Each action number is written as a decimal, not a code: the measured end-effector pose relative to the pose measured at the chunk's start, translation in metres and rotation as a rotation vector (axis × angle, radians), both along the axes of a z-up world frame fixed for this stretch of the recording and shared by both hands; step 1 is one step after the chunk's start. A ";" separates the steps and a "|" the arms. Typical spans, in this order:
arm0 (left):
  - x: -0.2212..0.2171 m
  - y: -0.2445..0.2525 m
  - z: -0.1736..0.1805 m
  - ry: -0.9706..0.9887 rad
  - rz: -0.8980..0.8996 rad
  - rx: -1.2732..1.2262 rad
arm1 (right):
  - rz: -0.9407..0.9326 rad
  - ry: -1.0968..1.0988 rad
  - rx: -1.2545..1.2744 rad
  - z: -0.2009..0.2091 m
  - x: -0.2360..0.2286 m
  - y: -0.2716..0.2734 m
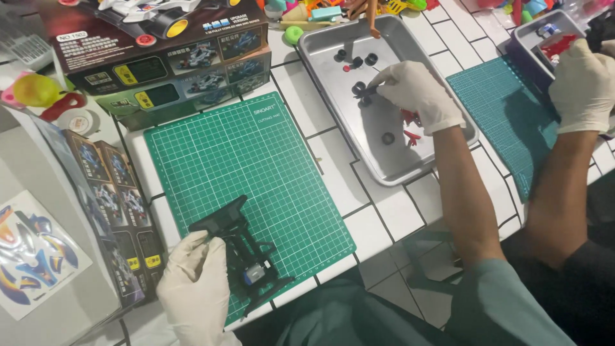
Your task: The person assembles a black plastic model chassis on a green cutting mat. They insert a small blue cylindrical component into the frame and then attach a black plastic cover piece to the assembly.
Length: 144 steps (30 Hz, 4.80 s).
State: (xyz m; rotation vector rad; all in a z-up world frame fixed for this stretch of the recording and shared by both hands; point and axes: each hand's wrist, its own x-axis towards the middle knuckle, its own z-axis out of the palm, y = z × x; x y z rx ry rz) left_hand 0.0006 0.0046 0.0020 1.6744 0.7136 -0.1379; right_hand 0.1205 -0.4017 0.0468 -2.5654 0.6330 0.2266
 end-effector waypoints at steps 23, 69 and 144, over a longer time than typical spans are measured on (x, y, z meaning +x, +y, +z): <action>-0.002 -0.002 0.003 0.031 0.042 -0.088 | 1.015 -0.363 -0.624 -0.010 -0.063 0.144; -0.006 0.004 0.023 0.064 -0.113 -0.051 | 0.993 -0.306 0.229 -0.040 -0.049 0.152; -0.009 0.001 0.004 0.013 -0.101 -0.300 | 0.614 -0.394 0.954 -0.081 -0.094 0.194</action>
